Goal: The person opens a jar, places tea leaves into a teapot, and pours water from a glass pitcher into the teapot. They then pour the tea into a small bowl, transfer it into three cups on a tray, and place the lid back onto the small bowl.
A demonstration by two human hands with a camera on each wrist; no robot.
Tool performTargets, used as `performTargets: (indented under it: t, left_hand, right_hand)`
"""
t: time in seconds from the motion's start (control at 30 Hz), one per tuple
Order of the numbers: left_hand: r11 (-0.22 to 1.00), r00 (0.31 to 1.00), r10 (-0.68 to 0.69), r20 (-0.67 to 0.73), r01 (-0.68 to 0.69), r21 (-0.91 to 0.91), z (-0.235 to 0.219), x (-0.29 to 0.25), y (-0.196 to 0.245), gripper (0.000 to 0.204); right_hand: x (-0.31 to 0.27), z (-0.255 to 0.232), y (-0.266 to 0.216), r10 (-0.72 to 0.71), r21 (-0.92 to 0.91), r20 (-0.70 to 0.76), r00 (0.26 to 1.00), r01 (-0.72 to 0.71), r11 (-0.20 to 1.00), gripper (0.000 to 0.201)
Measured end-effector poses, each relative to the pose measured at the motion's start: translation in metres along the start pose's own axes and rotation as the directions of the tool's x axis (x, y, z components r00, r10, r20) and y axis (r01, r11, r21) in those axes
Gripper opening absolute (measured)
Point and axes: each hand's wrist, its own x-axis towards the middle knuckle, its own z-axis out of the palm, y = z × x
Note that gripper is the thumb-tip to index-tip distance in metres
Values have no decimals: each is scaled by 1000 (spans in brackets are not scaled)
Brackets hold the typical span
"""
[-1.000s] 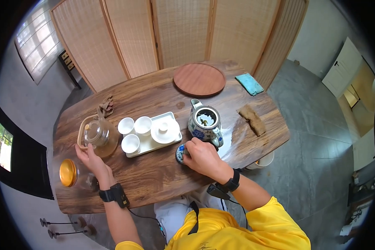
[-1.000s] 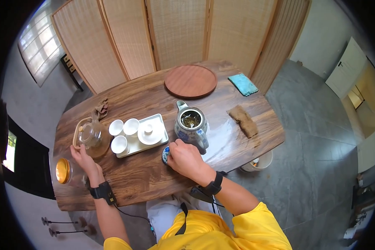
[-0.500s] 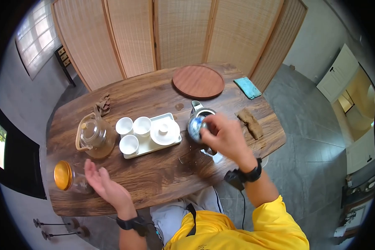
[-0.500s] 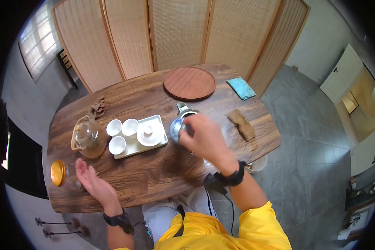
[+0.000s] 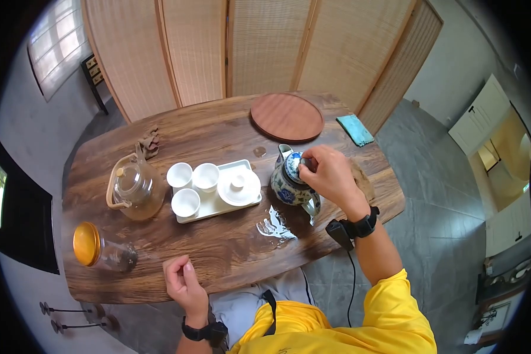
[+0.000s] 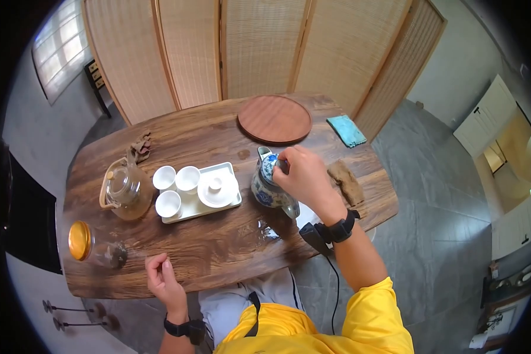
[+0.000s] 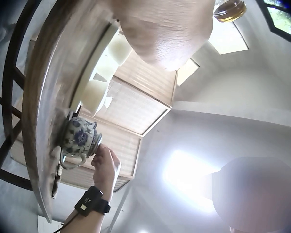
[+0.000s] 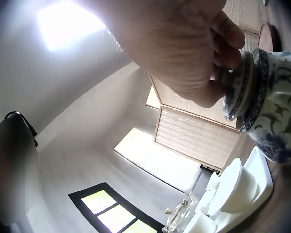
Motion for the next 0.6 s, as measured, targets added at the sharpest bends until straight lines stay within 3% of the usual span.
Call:
performTargets:
  t: [0.23, 0.43, 0.6]
  left_hand:
    - [999, 999, 40, 13, -41, 27, -4, -8, -8, 13]
    - [1000, 1000, 22, 4, -22, 3, -5, -9, -11, 12]
    - [1000, 1000, 12, 15, -12, 5, -4, -8, -9, 12]
  right_hand:
    - [9, -7, -1, -32, 26, -14, 999, 33, 999, 22]
    - [8, 1, -4, -20, -23, 99, 995, 22, 999, 20]
    - [7, 2, 2, -48, -54, 101, 994, 54, 997, 20]
